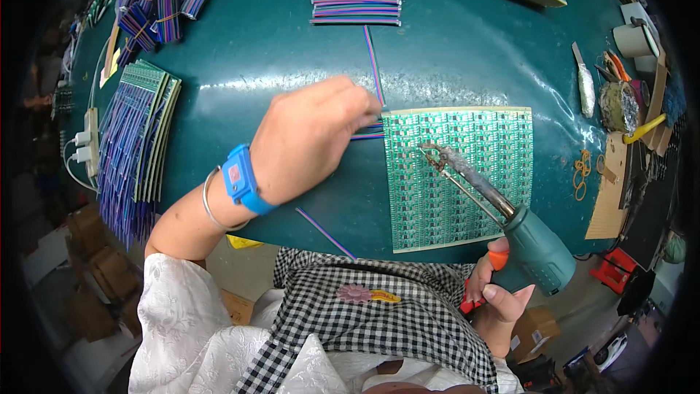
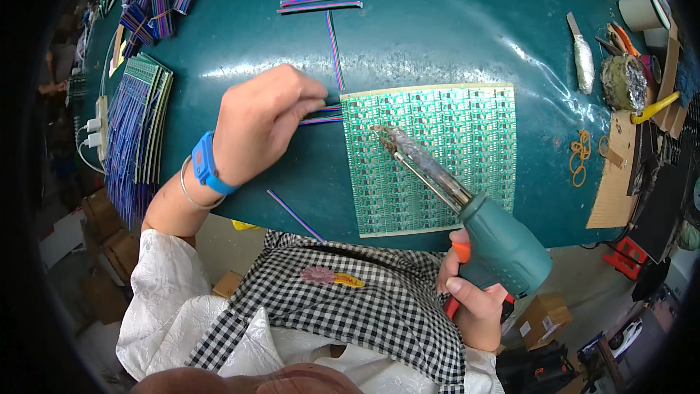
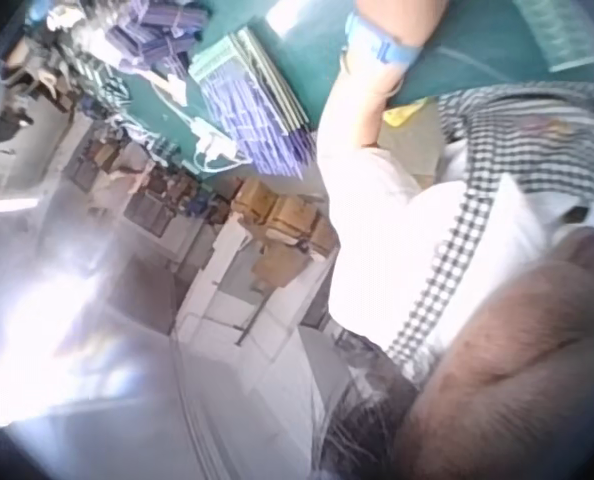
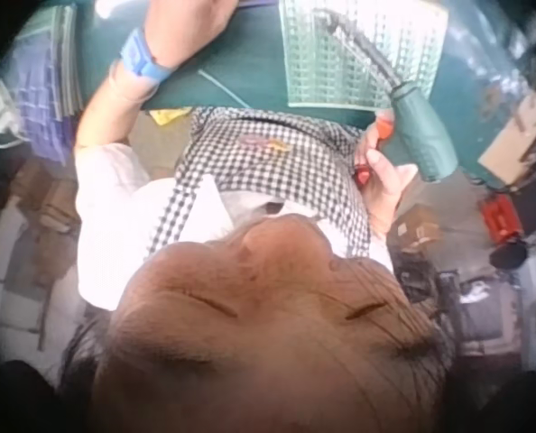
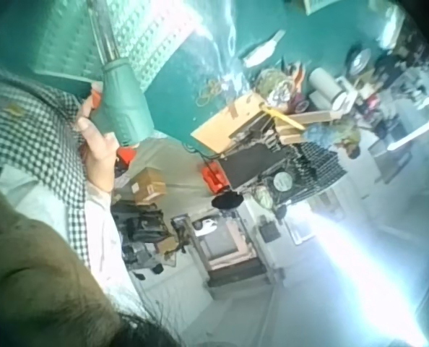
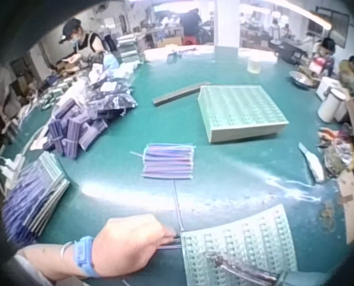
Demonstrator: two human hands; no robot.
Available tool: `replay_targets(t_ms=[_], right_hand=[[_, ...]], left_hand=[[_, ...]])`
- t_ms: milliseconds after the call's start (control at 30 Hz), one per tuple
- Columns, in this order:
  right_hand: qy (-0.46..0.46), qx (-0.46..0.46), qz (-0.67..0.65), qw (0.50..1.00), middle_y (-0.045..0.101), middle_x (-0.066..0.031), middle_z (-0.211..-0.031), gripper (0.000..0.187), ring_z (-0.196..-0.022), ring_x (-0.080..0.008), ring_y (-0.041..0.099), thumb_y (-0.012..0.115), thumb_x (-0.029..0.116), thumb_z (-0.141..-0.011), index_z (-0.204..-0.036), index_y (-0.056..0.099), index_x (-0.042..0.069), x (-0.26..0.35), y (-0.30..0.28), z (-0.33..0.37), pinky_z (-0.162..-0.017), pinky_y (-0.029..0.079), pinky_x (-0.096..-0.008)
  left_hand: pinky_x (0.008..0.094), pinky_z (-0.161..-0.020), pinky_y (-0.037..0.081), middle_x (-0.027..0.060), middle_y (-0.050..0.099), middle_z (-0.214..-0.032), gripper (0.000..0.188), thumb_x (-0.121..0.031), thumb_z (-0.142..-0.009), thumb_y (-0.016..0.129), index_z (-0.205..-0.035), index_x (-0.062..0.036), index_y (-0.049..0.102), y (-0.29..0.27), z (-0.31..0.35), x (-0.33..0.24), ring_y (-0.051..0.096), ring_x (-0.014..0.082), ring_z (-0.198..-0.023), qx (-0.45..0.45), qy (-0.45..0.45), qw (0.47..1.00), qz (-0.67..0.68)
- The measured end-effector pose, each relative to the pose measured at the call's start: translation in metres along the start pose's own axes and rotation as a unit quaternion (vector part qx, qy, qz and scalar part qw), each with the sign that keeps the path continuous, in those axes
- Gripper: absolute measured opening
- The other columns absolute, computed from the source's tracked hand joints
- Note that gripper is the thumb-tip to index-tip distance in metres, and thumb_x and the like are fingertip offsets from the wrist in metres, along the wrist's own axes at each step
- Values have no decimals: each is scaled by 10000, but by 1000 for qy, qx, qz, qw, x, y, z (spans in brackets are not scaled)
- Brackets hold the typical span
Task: The recorder is soldering rainbow-colored ribbon cables onto a green printed circuit board (PCB) using a soldering iron.
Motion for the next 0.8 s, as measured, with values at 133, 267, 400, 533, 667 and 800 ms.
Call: replay_targets(t_ms=[133,267,400,533,667,800], right_hand=[[-44,21,3,999,528,-115,-673,659,-466,-180,520,727,61,-740,-1295,439,-145,-5,-2,-1,-412,472,-317],[-40,21,21,999,535,-114,-687,654,-473,-179,522,731,60,-735,-1292,452,-140,-6,-2,1,-417,472,-317],[-33,5,36,999,535,-107,-694,641,-480,-175,523,741,65,-731,-1278,468,-129,-9,3,1,-427,475,-313],[-19,11,49,999,530,-98,-693,614,-493,-173,527,757,78,-732,-1246,484,-117,-14,6,-1,-438,475,-307],[-23,34,54,998,531,-95,-704,585,-503,-175,531,771,90,-743,-1220,490,-97,-16,6,-8,-446,477,-305],[-18,33,58,998,537,-99,-720,544,-511,-181,539,780,94,-755,-1186,497,-83,-15,8,-10,-454,483,-307]], left_hand=[[346,-669,571,108,670,-884,257,110,-755,759,-981,-3,716,9,18,-2,687,271,-762,25,2,997,72],[334,-635,561,82,644,-882,292,99,-750,757,-1013,-28,747,16,26,0,667,237,-745,22,34,998,43],[339,-624,553,76,638,-894,320,91,-727,755,-1022,-34,756,16,26,1,650,236,-743,26,57,998,18],[351,-629,554,83,635,-903,352,93,-692,750,-1024,-26,755,17,30,1,651,251,-756,13,67,998,-5],[353,-629,553,89,634,-905,366,94,-670,745,-1020,-11,749,18,32,0,650,258,-757,9,61,998,-18],[354,-625,548,92,636,-908,372,96,-654,741,-1013,-1,745,18,32,0,647,258,-755,14,55,998,-24]])
Point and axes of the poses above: each hand's wrist, its own z-axis away from the middle knuckle, its own y-axis out of the palm, x = y × z, the point moved 3 cm from there along -z, towards the middle knuckle
